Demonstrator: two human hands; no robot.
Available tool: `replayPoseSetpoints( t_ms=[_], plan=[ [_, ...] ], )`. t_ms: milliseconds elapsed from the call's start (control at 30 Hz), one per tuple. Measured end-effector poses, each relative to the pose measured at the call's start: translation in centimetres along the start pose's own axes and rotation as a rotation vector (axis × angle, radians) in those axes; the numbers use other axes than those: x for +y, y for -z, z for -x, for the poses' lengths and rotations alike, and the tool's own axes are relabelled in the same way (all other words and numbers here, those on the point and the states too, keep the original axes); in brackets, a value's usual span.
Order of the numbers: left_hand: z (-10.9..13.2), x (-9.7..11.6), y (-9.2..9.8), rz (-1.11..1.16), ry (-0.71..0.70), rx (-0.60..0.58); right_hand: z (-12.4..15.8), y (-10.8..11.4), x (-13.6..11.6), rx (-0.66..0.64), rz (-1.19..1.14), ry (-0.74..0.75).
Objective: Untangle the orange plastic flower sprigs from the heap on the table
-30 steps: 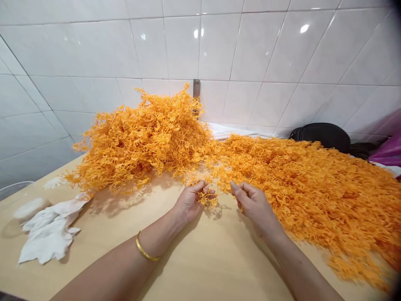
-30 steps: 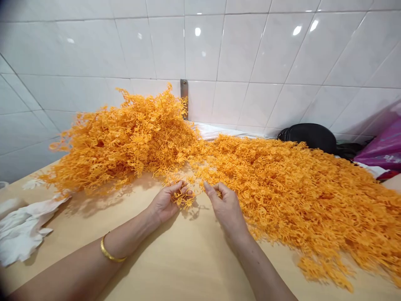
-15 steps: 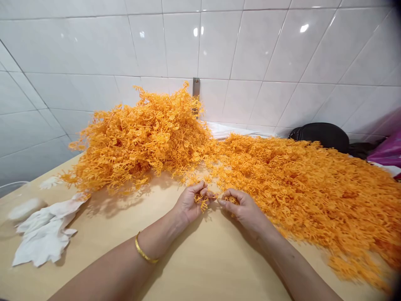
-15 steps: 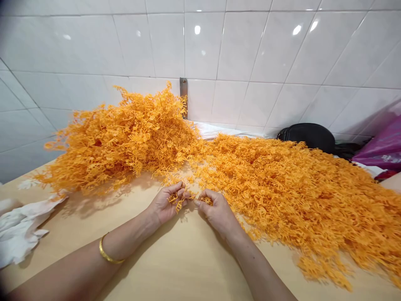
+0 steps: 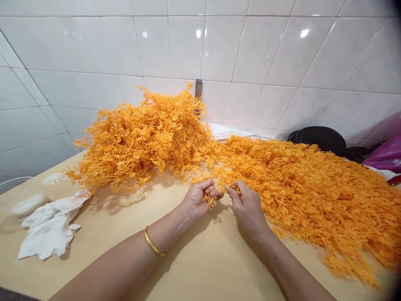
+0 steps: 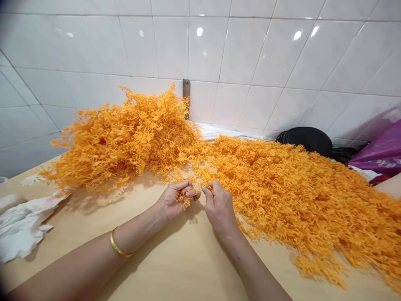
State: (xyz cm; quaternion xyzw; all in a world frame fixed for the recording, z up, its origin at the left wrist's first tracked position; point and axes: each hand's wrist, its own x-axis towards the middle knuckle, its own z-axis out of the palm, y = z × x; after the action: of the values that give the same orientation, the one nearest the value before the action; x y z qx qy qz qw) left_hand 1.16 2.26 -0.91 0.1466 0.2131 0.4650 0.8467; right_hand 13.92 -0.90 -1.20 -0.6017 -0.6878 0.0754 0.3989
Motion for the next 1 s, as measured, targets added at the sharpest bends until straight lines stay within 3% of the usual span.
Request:
replayPoseSetpoints(
  t_ms=[67, 233, 300, 433, 500, 567, 767, 867, 1000],
  plan=[
    [0.0, 0.0, 0.3, -0.029, -0.017, -0.022, -0.1, -0.1, 0.4, -0.026, 0.105, 0.127],
    [0.1, 1.0, 1.2, -0.156, -0.02, -0.004, -0.5, 1.0, 1.7, -0.279, 0.253, 0.377],
    [0.0, 1.9, 1.5, -0.183, -0.085, 0.045, -0.9, 2.2, 2.7, -0.23, 0.295, 0.324],
    [-0.1, 2.6, 1.6, -0.11, -0.226, 0.134, -1.6, 4.1, 3.7, 0.062, 0.245, 0.037],
    [-0.2, 2.0, 1.5, -0.108, -0.173, 0.124, -1.6, 4.1, 3.0, 0.015, 0.088, -0.084],
    [-0.3, 1.2, 1.5, -0.101, -0.135, 0.11, -1.2, 3.5, 1.7, -0.121, -0.1, -0.158],
    [-0.2, 1.0, 1.8, -0.037, -0.154, 0.133, 0.2, 1.2, -0.8, -0.415, -0.423, -0.259],
    [-0.2, 1.0, 1.8, -0.062, -0.134, 0.113, 0.6, 0.0, -1.6, -0.452, -0.451, -0.278],
    [-0.1, 0.4, 1.7, -0.088, -0.097, 0.068, 0.9, -1.4, -2.4, -0.38, -0.537, -0.317]
  ],
)
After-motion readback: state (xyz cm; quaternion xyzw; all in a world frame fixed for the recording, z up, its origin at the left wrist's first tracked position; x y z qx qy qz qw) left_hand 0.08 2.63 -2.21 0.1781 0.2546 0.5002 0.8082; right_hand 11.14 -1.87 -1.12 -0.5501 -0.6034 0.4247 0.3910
